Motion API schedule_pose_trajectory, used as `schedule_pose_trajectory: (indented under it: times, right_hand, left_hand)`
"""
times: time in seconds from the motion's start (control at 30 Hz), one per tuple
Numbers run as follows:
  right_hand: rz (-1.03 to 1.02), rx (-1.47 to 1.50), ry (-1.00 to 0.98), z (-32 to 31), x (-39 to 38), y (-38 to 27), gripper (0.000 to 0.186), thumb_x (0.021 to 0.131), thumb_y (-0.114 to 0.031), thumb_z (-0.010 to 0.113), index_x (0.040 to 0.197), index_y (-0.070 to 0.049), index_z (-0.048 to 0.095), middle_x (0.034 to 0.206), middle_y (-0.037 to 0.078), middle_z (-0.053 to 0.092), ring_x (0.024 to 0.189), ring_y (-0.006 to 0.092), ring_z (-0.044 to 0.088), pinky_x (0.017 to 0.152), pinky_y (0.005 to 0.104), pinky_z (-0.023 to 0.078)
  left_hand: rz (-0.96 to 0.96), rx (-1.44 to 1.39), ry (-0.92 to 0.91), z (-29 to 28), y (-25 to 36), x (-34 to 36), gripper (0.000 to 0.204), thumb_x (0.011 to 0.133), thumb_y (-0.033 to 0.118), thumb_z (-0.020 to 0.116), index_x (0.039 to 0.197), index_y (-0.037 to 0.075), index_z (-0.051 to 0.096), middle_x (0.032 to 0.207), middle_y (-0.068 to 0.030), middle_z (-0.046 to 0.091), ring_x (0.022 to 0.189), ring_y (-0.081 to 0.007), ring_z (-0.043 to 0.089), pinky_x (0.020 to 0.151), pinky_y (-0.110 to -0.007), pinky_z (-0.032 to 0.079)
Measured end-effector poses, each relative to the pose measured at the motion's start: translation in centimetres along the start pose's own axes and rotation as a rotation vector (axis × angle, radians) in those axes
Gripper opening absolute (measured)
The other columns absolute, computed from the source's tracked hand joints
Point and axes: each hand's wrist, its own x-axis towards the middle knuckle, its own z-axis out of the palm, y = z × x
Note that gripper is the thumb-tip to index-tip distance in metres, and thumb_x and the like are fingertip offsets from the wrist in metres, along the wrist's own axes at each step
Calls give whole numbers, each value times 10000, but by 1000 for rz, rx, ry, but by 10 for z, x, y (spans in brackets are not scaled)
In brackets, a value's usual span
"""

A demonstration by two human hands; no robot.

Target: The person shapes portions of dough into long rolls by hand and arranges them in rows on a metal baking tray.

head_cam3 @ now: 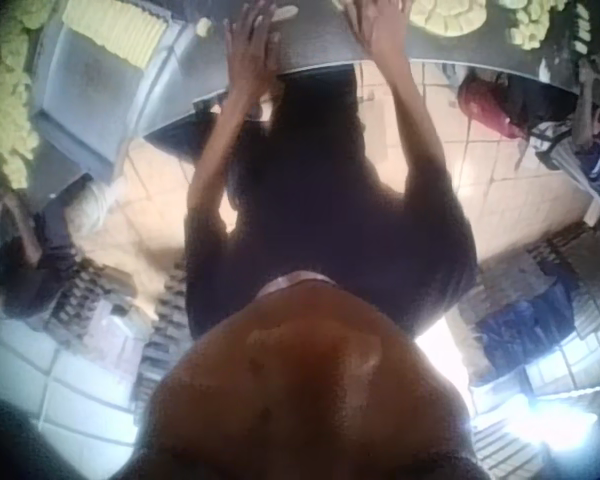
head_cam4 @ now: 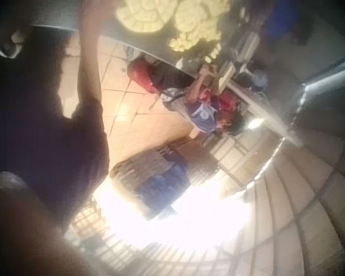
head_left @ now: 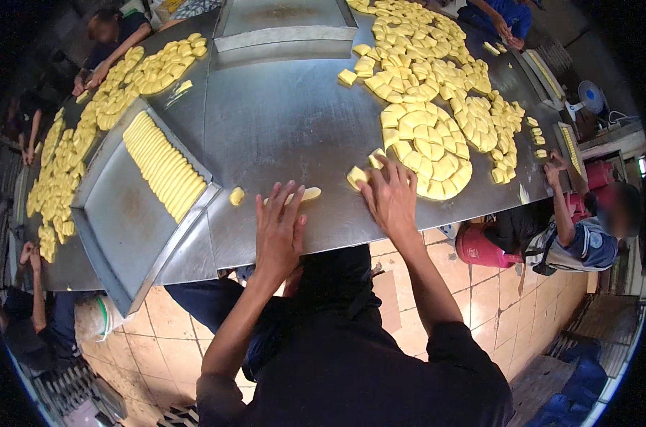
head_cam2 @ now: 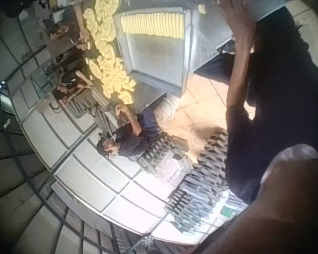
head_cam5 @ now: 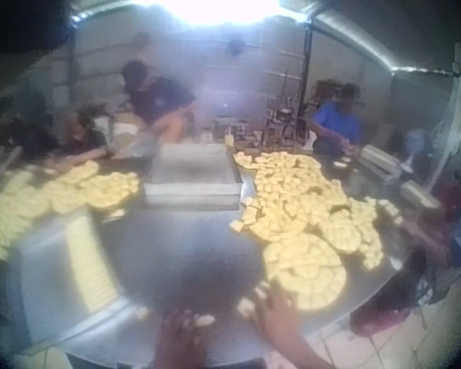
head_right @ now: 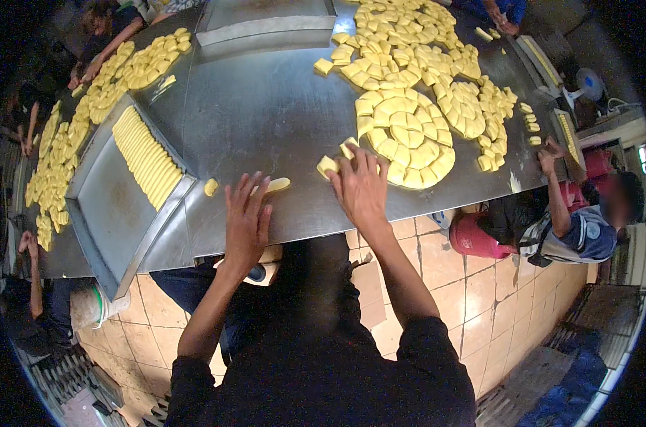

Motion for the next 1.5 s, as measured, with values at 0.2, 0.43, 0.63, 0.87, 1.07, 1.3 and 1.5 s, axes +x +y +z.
schedule_pose_trajectory:
  times: [0.2, 0.43, 0.63, 0.87, 1.07, 1.3, 1.5]
  right_hand:
    - [-138, 384, -40, -3, -28, -27, 214, 927, -123, 759, 1051, -8, 628, 1014, 131, 664, 907, 311, 680, 904, 458, 512]
    - [197, 1131, -291, -32, -13, -79, 343, 863, 52, 784, 1177, 6, 658, 1135, 130, 729, 957, 253, 753, 855, 380, 592]
    - [-261, 846, -119, -31, -4, -81, 404, 842, 55, 794, 1225, 17, 670, 1193, 104, 748, 1039, 199, 734, 956, 378, 580]
    - [426, 1433, -584, -28, -7, -80, 362, 958, 10, 724, 1312, 29, 653, 1221, 125, 736, 1124, 167, 702, 954, 306, 581]
    - [432, 1552, -493, -37, -5, -89, 318, 941, 6, 749, 1253, 23, 688, 1107, 108, 768, 1036, 142, 725, 916, 260, 581]
    - [348, 1141, -366, -27, -13, -85, 199, 923, 4, 772, 1119, 27, 746, 984, 78, 777, 872, 95, 710, 778, 238, 582]
    - [589, 1627, -540, -33, -1, -72, 192, 965, 12, 711, 1154, 16, 748, 1051, 85, 770, 895, 113, 718, 792, 256, 592]
  left_hand:
    - [-386, -754, 17, -15, 5, -16, 377, 1037, 64, 610, 1409, 15, 568, 1416, -125, 625, 1335, -260, 586, 1173, -405, 415]
    - [-619, -1202, -43, -7, 11, -20, 365, 1032, 99, 664, 1374, -23, 631, 1167, -98, 745, 1006, -140, 706, 935, -285, 550]
    - [-676, -1367, -27, -21, 6, -20, 328, 1024, 102, 681, 1332, -11, 660, 1175, -100, 744, 1027, -137, 705, 935, -291, 552]
    - [-569, -1357, 35, -30, 12, -18, 293, 968, 35, 738, 1250, -8, 666, 1174, -88, 731, 1081, -165, 694, 951, -307, 550]
    - [-655, -1367, 165, -30, 19, -9, 328, 967, 42, 741, 1274, -28, 651, 1170, -102, 728, 1100, -158, 680, 963, -305, 546]
    - [-629, -1205, -110, -32, 12, -19, 303, 1061, 131, 624, 1302, -47, 665, 1180, -115, 743, 1018, -124, 696, 968, -272, 542]
    - [-714, -1372, -118, -43, 6, -13, 240, 1022, 59, 660, 1240, -30, 706, 1200, -119, 749, 1043, -122, 704, 920, -260, 562]
